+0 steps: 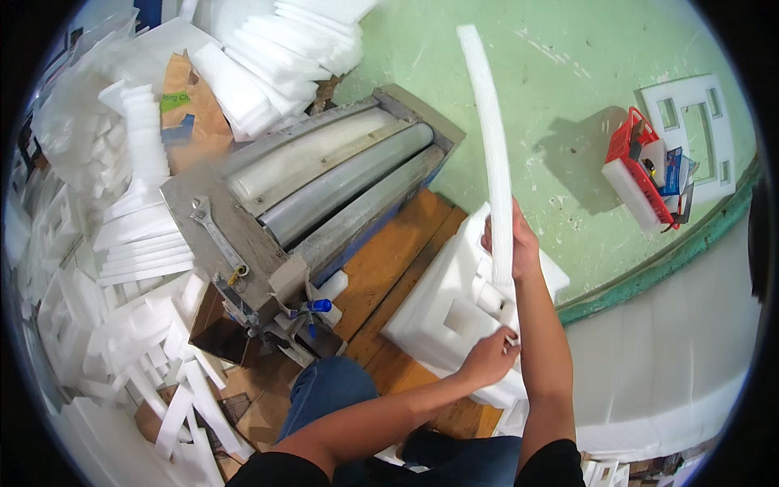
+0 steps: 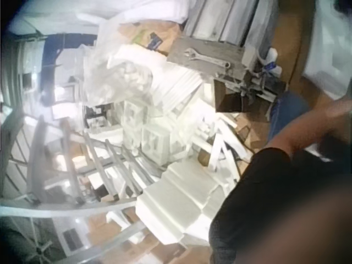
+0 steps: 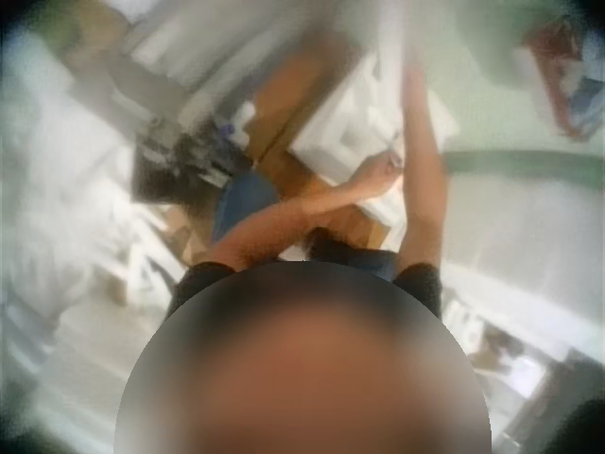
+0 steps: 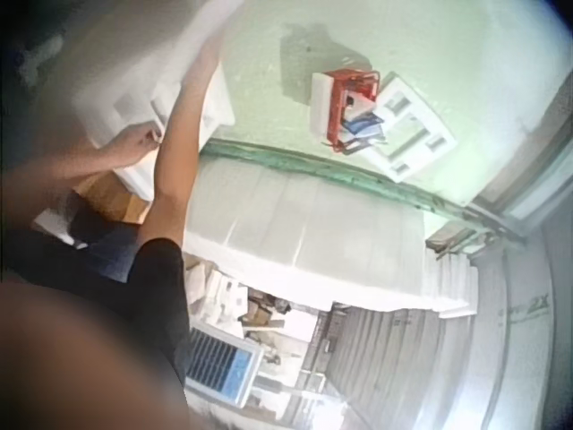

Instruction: The person sits on the floor and assembles white styrofoam pieces into a larger structure. They pick up individual pieces, align them, and press them together to form a multi-part assembly.

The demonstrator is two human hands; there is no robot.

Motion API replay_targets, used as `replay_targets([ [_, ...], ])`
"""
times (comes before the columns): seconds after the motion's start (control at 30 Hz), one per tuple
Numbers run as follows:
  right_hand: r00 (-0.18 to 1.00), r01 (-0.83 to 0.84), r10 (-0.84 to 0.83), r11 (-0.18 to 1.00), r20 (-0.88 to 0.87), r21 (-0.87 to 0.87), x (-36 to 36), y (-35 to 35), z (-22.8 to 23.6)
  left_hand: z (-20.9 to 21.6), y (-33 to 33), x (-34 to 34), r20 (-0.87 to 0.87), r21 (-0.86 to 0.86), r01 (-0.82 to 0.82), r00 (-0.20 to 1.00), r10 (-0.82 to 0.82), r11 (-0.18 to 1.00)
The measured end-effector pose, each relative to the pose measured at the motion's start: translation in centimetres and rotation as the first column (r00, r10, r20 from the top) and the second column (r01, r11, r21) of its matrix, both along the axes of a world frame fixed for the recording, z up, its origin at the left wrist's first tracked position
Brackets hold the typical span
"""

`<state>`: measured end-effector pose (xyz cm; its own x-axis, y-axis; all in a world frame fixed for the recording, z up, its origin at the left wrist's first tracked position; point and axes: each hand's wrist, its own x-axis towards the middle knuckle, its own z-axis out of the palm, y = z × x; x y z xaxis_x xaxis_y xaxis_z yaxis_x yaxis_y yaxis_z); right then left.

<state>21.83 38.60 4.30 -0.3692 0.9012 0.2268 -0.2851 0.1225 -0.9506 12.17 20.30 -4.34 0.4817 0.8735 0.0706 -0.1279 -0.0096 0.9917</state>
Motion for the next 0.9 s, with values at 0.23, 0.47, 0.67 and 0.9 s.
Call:
replay_targets([
  [0.23, 0.963, 0.173, -0.170, 0.985, 0.209, 0.004, 2.3, -4.4, -0.7, -1.3, -2.4, -1.4, -0.507, 0.349, 0.478, 0.820, -0.267, 0.806],
  [0.47, 0.802, 0.159, -0.216, 0.976, 0.557, 0.150, 2.0, -6.4, -1.4, -1.6, -2.2, -3.2, -0.725, 0.293, 0.627, 0.638, -0.260, 0.721],
  [0.67, 0.501, 0.119, -0.533, 0.823, 0.682, 0.556, 1.4, -7.8, -1.6, -3.2, -2.1, -1.9, -0.844, 0.038, 0.744, 0.381, -0.377, 0.667],
  [0.9, 0.381, 0.432, -0.808, 0.586, 0.450, 0.685, 5.8, -15.8, -0.3, -9.8, -0.7, -1.0, -0.930, -0.165, 0.656, 0.146, -0.338, 0.737],
])
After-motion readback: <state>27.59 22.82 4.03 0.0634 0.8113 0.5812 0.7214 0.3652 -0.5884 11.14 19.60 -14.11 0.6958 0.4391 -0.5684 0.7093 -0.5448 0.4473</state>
